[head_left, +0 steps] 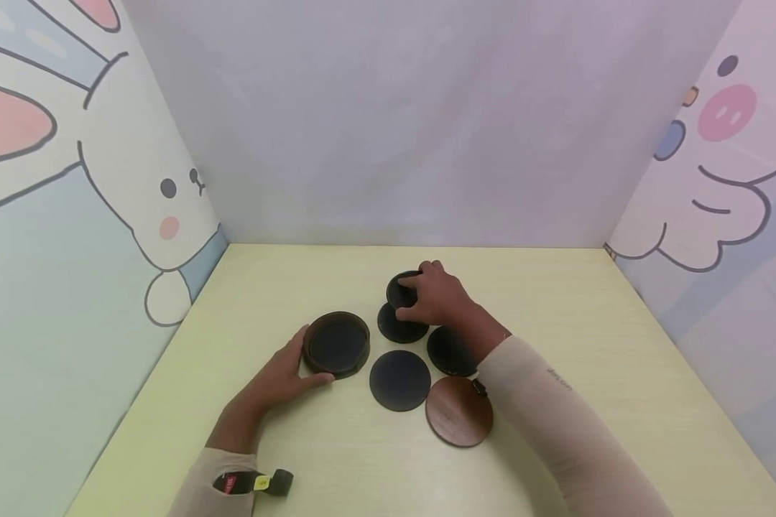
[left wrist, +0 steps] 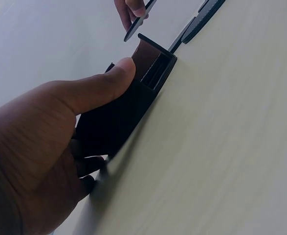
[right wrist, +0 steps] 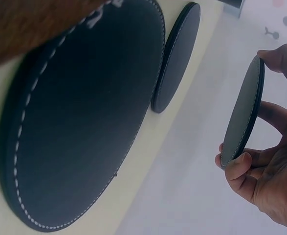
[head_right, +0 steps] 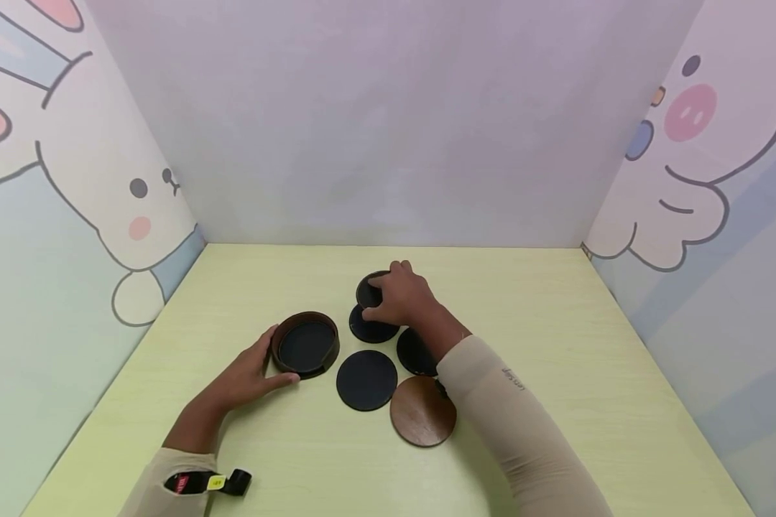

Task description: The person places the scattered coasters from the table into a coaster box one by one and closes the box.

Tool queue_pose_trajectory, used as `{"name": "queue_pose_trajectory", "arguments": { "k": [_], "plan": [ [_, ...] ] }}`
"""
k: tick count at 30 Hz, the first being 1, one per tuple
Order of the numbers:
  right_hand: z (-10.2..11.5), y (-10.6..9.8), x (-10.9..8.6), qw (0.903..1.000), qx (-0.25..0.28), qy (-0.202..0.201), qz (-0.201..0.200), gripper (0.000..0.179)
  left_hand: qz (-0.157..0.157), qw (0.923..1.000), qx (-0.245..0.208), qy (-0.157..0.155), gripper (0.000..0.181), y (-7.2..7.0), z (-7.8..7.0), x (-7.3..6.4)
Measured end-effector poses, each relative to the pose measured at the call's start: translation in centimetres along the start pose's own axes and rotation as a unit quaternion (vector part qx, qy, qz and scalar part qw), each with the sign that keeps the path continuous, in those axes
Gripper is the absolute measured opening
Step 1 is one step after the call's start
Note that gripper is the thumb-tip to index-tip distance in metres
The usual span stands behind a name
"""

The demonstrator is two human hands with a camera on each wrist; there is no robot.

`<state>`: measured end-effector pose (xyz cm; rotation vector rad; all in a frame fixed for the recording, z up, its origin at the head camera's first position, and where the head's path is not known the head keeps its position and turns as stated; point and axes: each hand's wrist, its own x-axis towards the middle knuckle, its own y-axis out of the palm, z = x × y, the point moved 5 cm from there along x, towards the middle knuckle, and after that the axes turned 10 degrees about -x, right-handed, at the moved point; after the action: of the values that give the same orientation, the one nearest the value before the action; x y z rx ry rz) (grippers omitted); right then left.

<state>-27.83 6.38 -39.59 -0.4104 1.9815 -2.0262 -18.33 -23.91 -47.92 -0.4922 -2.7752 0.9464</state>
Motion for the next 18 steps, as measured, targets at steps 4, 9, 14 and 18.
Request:
{"name": "queue_pose_trajectory", "arguments": {
  "k": [4,9,14,18],
  "plan": [
    [1.0,-0.3,-0.1,0.9999,-0.002,-0.015,-0.005,0.066,0.003,1.0000,0.008,-0.005,0.117,0.0,-0.1,0.0],
    [2.2,-0.6,-0.2,0.9993,-0.004,-0.031,-0.020,0.064,0.005,0.9999,0.006,-0.010,0.117,-0.1,-0.2,-0.1],
    [3.4,-1.0,-0.4,0.9985,-0.002,-0.045,-0.030,0.064,0.007,0.9999,0.000,-0.013,0.117,-0.2,-0.2,-0.1],
    [4.4,-1.0,-0.6,0.9982,0.001,-0.054,-0.028,0.066,0.007,0.9999,-0.006,-0.009,0.116,-0.1,0.0,-0.1]
  ]
}}
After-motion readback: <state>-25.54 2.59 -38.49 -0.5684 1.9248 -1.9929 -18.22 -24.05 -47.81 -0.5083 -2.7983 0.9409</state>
